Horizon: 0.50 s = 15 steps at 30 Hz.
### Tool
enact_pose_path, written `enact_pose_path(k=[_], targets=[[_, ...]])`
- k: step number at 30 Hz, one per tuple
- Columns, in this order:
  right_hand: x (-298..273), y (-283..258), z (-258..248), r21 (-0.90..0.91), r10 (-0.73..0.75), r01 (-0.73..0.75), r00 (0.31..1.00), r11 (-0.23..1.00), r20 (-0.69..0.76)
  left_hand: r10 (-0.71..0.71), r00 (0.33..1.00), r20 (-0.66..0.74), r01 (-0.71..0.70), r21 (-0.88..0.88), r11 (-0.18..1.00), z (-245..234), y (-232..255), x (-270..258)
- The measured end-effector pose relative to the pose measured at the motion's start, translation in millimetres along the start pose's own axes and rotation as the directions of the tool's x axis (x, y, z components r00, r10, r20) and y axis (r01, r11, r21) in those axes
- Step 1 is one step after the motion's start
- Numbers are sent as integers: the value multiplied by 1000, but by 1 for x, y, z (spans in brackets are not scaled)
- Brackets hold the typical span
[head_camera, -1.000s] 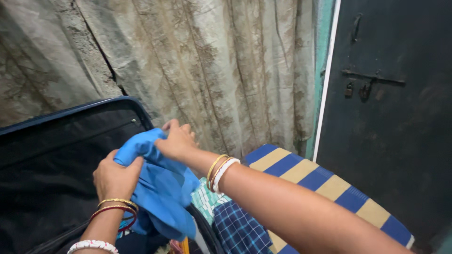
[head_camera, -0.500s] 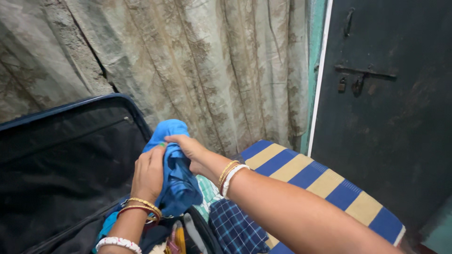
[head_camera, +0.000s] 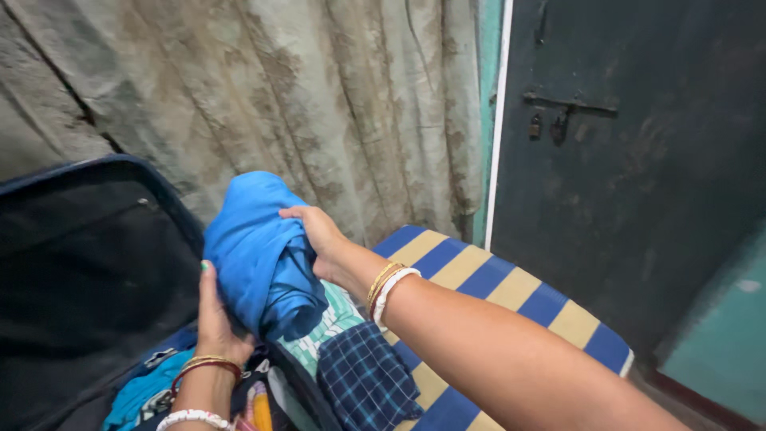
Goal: The person packs a suitcase by folding and placing shirts and other items into the main compartment.
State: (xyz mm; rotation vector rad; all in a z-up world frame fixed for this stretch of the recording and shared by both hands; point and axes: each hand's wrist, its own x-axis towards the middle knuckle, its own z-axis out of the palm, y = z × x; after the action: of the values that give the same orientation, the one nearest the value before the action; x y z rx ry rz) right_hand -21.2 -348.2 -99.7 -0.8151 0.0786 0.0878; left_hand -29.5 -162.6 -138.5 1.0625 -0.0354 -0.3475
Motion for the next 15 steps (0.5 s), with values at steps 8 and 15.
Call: enact_pose_path(k=[8, 15], targets=[[4, -6, -72, 74, -10, 5, 997, 997, 76, -2, 1000, 24, 6, -187, 982, 27, -40, 4], [-11, -23, -144, -151, 33, -59, 984, 987, -175, -125, 992, 29, 128, -295, 947, 15, -110, 65]])
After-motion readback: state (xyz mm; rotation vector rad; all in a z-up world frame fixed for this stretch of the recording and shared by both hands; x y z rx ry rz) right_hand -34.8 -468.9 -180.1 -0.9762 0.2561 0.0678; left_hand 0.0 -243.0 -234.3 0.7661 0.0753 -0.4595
